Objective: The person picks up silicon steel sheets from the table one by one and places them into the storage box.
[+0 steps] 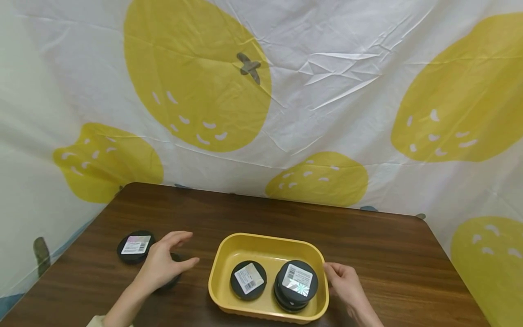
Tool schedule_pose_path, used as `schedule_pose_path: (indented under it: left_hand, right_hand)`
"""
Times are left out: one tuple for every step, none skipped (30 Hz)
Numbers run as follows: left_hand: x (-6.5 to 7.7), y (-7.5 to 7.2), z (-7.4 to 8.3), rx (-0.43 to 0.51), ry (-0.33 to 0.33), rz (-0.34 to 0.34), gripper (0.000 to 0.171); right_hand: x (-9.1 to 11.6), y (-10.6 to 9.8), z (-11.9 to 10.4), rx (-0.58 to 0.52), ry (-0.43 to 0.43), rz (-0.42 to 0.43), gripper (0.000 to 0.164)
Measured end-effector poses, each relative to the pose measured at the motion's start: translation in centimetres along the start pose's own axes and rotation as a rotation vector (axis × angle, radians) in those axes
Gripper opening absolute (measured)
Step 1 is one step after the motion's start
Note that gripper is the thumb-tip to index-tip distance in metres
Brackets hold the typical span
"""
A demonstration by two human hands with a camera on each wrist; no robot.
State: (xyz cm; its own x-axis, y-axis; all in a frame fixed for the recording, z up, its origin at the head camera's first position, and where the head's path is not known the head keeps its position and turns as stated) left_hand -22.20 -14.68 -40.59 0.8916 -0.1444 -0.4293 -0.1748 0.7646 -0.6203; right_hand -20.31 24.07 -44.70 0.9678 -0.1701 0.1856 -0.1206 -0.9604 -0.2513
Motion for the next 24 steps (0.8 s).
schedule_pose_path:
  left_hand:
    - [0.1,-0.1,-0.1,0.001,-0.004,0.003,0.050]
    - [0.2,-0.1,-0.2,0.003,-0.008,0.005,0.051]
    - [0.2,-0.2,-0.3,0.003,-0.014,0.005,0.051]
    - [0.3,-0.2,-0.4,0.005,-0.020,0.004,0.052]
    - [0.3,-0.2,-0.5,0.007,-0.025,0.005,0.052]
    - [0.4,-0.3,-0.6,0.008,-0.031,0.005,0.052]
    - [0.4,-0.3,-0.6,0.008,-0.035,0.004,0.052]
    - [0.5,-0.4,-0.7,0.007,-0.035,0.008,0.053]
    - [0.5,-0.4,-0.8,0.004,-0.030,0.015,0.052]
    - [0.6,-0.5,-0.8,0.002,-0.025,0.022,0.052]
    - [0.6,-0.5,-0.9,0.001,-0.023,0.027,0.052]
    - [0.7,-0.6,-0.9,-0.004,-0.023,0.029,0.052]
    - [0.7,-0.7,-1.0,-0.018,-0.022,0.032,0.052]
    - [0.8,-0.7,-1.0,-0.032,-0.026,0.035,0.052]
    - [0.8,-0.8,-1.1,-0.044,-0.035,0.030,0.052]
    - [0.9,-0.8,-1.2,-0.051,-0.052,0.020,0.053]
    - [1.0,-0.9,-1.3,-0.058,-0.069,0.010,0.054]
    - [1.1,-0.9,-1.3,-0.065,-0.083,0.003,0.055]
    - [1.2,-0.9,-1.4,-0.069,-0.098,-0.005,0.056]
    - [1.3,-0.9,-1.5,-0.066,-0.112,-0.012,0.057]
    - [1.4,-1.0,-1.6,-0.060,-0.122,-0.016,0.058]
    - [1.5,-1.0,-1.7,-0.060,-0.131,-0.017,0.058]
    - [1.5,-1.0,-1.8,-0.059,-0.133,-0.015,0.059]
    - [1.6,-1.1,-1.9,-0.058,-0.134,-0.011,0.059]
  right_hand:
    - [0.0,0.0,0.0,0.000,0.001,-0.001,0.030]
    - [0.0,0.0,0.0,-0.002,0.002,-0.003,0.030]
    - [0.0,0.0,0.0,0.000,0.002,-0.003,0.030]
    - [0.0,0.0,0.0,0.002,0.002,-0.003,0.030]
    - [0.0,0.0,0.0,0.003,0.002,-0.002,0.030]
    - [0.0,0.0,0.0,0.004,0.003,-0.001,0.030]
    - [0.0,0.0,0.0,0.004,0.004,-0.001,0.030]
    - [0.0,0.0,0.0,0.004,0.004,0.000,0.030]
    - [0.0,0.0,0.0,0.006,0.004,0.000,0.030]
    - [0.0,0.0,0.0,0.006,0.004,0.000,0.030]
    - [0.1,0.0,0.0,0.005,0.003,0.000,0.030]
    - [0.1,0.0,0.0,0.005,0.003,0.000,0.030]
    - [0.1,0.0,0.0,0.005,0.002,0.000,0.030]
    - [0.1,0.0,0.0,0.005,0.000,0.001,0.030]
    - [0.1,0.0,0.0,0.003,0.000,0.000,0.030]
    - [0.1,0.0,0.0,0.005,0.000,0.001,0.030]
    - [0.1,0.0,0.0,0.006,-0.001,0.001,0.030]
    - [0.1,0.0,0.0,0.006,-0.001,0.001,0.030]
    - [0.1,0.0,0.0,0.007,-0.002,0.000,0.030]
    - [0.1,0.0,0.0,0.008,-0.002,0.000,0.030]
    - [0.1,0.0,0.0,0.010,-0.003,0.000,0.030]
    - [0.1,0.0,0.0,0.011,-0.004,0.000,0.030]
    - [0.1,0.0,0.0,0.010,-0.005,-0.001,0.030]
    - [0.1,0.0,0.0,0.008,-0.005,-0.001,0.030]
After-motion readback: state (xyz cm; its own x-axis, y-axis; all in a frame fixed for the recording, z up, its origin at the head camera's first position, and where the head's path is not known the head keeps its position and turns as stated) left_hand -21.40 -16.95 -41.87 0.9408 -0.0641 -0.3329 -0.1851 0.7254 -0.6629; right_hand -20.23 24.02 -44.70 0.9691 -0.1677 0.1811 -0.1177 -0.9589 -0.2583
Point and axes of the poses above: each hand's wrist, its own x-axis away from the middle knuckle, its own y-axis out of the palm, z = x × y, the point moved 2 cm from there along -x, towards the middle knuckle, and after that the axes turned 1 degree about y, right-handed, at the moved point
